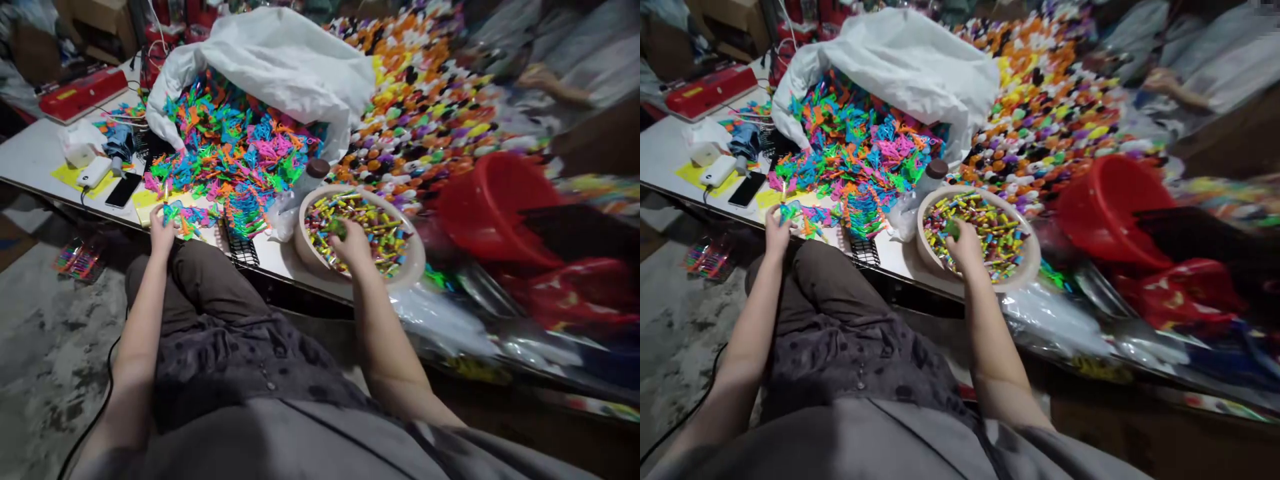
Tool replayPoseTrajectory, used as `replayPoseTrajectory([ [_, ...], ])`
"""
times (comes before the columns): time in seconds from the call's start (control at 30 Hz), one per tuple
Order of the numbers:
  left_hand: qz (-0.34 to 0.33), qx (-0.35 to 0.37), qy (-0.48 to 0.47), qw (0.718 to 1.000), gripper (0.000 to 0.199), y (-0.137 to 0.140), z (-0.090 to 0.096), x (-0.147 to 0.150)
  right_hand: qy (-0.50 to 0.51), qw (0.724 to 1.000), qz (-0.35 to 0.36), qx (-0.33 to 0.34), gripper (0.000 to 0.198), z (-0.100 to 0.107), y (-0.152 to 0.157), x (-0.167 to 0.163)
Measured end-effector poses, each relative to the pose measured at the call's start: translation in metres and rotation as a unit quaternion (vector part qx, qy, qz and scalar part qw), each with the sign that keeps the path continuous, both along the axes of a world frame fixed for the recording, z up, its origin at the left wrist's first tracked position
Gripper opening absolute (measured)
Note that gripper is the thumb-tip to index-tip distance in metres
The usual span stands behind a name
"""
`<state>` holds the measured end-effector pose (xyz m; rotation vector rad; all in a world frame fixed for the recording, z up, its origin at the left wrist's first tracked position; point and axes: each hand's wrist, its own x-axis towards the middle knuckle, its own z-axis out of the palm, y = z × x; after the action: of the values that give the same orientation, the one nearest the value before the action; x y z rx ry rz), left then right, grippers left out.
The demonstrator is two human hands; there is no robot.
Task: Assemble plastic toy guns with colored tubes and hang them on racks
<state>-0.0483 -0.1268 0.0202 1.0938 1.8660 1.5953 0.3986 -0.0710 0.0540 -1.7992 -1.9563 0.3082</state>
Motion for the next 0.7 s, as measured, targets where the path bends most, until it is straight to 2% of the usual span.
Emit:
replayPoseTrajectory([
  [0.03,-0.004,-0.045,0.010,0.999,0.048,0.011,-0.002,0.005,-0.032,0.996,0.014,-0.077,0.053,-0.009,0.005,0.006],
  [0.1,-0.013,-0.124,0.057,0.991,0.049,0.028,-0.010,0.012,-0.087,0.972,0.054,-0.211,0.055,-0.024,0.011,0.010],
  [0.13,-0.018,-0.151,0.086,0.985,0.048,0.033,-0.015,0.014,-0.111,0.958,0.071,-0.256,0.056,-0.028,0.012,0.010],
  [0.2,-0.023,-0.179,0.133,0.975,0.046,0.039,-0.024,0.015,-0.151,0.938,0.092,-0.297,0.056,-0.032,0.015,0.008],
  [0.33,-0.019,-0.190,0.178,0.965,0.040,0.044,-0.035,0.015,-0.182,0.928,0.081,-0.314,0.055,-0.033,0.022,0.008],
  [0.47,0.007,-0.185,0.203,0.962,0.037,0.045,-0.040,0.018,-0.185,0.934,0.052,-0.302,0.053,-0.036,0.022,0.011],
  [0.57,0.068,-0.137,0.174,0.973,0.030,0.036,-0.040,0.021,-0.184,0.944,0.023,-0.274,0.049,-0.038,0.020,0.012],
  [0.7,0.154,-0.041,0.165,0.973,0.021,0.001,-0.032,0.029,-0.132,0.967,-0.060,-0.210,0.045,-0.039,0.020,0.016],
])
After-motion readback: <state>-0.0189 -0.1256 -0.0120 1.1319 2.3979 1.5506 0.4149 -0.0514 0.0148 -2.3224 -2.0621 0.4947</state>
